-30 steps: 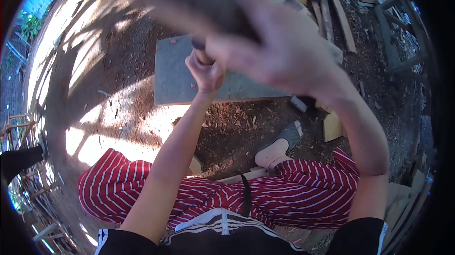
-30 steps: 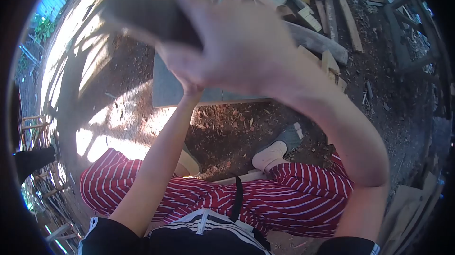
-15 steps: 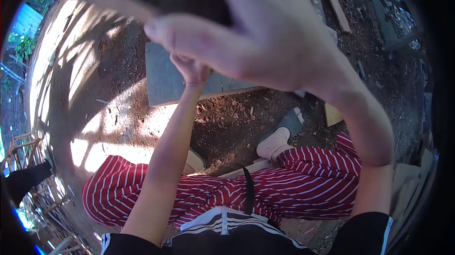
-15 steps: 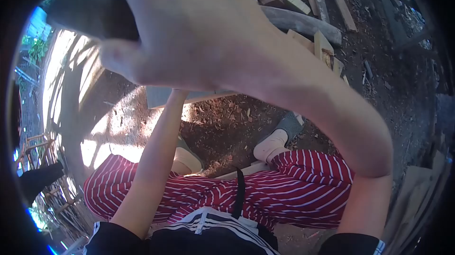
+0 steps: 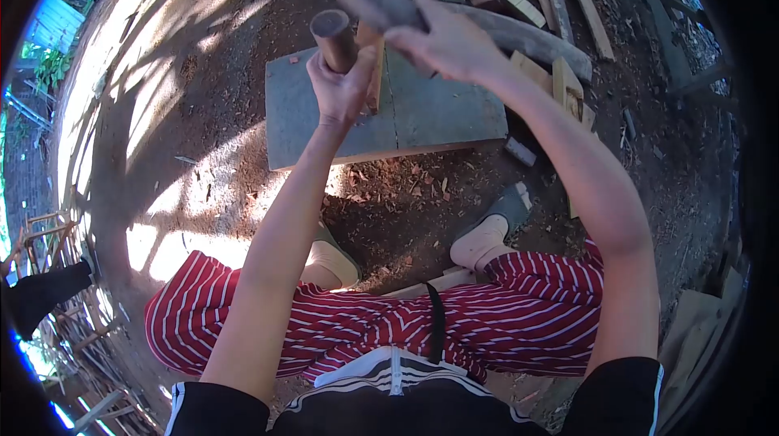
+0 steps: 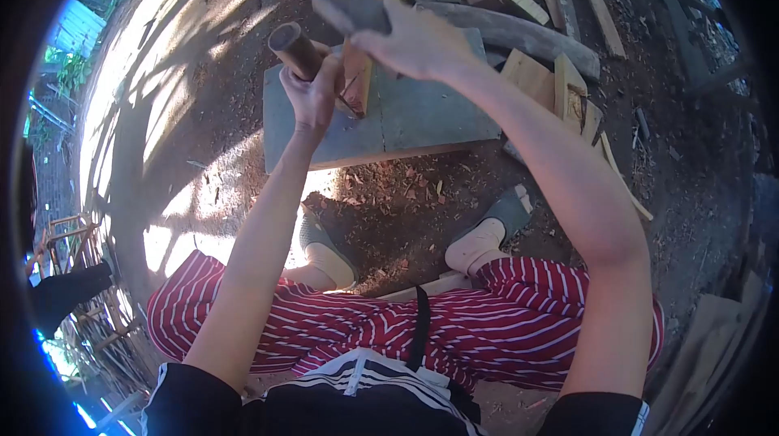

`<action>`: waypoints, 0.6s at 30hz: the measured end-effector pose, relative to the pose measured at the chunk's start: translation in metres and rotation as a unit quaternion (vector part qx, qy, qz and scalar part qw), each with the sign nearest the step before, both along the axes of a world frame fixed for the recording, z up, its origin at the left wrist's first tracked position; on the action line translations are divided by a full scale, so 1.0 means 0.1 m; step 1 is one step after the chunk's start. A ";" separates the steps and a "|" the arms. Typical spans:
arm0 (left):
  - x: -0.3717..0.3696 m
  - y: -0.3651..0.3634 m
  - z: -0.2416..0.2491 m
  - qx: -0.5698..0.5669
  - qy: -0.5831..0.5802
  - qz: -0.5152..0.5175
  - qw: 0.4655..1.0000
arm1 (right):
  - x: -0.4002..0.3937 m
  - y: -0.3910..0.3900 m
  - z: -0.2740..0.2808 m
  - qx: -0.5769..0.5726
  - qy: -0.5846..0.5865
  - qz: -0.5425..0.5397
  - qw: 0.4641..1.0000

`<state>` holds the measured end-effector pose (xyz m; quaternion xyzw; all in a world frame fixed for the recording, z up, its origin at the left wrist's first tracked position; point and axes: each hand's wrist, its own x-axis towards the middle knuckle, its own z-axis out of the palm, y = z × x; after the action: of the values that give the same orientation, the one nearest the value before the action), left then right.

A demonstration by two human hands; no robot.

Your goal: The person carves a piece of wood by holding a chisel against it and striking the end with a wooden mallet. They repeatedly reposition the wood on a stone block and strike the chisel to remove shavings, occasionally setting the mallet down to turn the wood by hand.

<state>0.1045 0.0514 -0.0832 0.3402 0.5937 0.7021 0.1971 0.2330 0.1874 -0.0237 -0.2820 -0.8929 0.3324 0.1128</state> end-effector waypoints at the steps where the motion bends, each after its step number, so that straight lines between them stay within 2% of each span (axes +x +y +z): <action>1: 0.03 0.00 0.04 -0.006 -0.002 -0.003 1.000 | -0.01 -0.07 -0.14 -0.006 -0.002 -0.003 1.000; 3: 0.08 -0.02 0.09 -0.003 -0.014 0.003 1.000 | -0.07 -0.23 -0.38 0.162 -0.143 0.057 0.975; 7: -0.01 0.05 -0.01 0.005 -0.002 0.035 0.999 | -0.11 -0.32 -0.66 0.153 -0.151 0.101 0.971; 11: -0.09 0.25 -0.07 0.023 0.022 0.092 0.995 | -0.07 -0.37 -0.66 0.137 -0.154 0.061 0.977; 14: -0.25 0.35 -0.11 -0.013 0.008 0.145 0.989 | -0.06 -0.35 -0.68 0.134 -0.145 0.060 0.978; 17: -0.31 0.32 0.07 -0.024 -0.045 0.124 0.991 | -0.10 -0.34 -0.66 0.129 -0.152 0.062 0.978; 18: -0.33 0.20 0.23 -0.081 -0.102 0.054 0.990 | -0.08 -0.32 -0.67 0.127 -0.170 0.066 0.975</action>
<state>0.0718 0.0711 -0.0599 0.2170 0.6431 0.6923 0.2451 0.2246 0.1549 -0.0908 -0.2584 -0.9506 0.1699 -0.0275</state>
